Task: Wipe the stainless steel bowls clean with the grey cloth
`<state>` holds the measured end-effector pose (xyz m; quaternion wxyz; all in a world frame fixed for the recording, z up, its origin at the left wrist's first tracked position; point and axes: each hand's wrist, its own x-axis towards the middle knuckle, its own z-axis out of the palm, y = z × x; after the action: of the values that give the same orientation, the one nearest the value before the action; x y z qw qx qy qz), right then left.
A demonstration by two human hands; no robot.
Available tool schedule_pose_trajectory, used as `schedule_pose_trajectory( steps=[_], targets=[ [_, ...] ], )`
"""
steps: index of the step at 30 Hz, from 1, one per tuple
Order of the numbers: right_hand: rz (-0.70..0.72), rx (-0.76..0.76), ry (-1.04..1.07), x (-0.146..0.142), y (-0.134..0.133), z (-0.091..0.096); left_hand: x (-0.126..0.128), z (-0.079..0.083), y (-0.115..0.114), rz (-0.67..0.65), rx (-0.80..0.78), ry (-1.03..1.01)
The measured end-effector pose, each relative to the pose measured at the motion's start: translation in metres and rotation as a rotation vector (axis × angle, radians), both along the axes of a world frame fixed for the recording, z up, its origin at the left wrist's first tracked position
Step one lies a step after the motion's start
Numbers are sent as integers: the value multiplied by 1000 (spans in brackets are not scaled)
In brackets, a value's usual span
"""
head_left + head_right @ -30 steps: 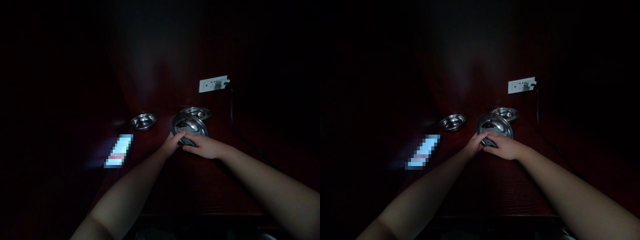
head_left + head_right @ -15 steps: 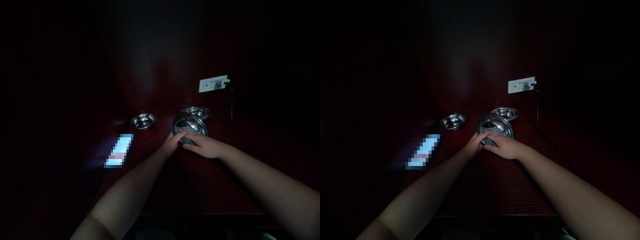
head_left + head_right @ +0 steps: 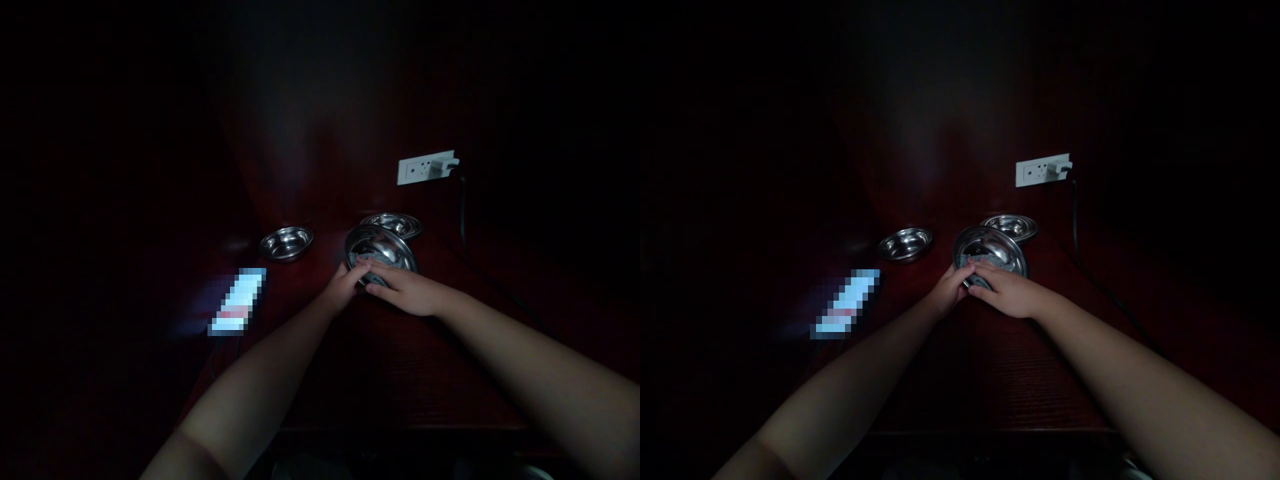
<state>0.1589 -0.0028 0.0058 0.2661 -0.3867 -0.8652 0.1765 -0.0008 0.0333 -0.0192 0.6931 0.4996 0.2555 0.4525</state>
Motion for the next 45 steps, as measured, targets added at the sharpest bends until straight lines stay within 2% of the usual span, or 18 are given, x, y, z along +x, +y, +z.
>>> schedule_pose_trajectory(
  steps=[9, 24, 45],
  targets=[
    [-51, 46, -14, 0, 3, -2, -2, 0, 1, -23, -26, 49],
    [-52, 163, -35, -2, 2, 1, -1, 3, -3, -71, -15, 18],
    [-102, 85, -141, 3, 5, -2, -1, 6, -7, -57, -16, 42]
  ],
)
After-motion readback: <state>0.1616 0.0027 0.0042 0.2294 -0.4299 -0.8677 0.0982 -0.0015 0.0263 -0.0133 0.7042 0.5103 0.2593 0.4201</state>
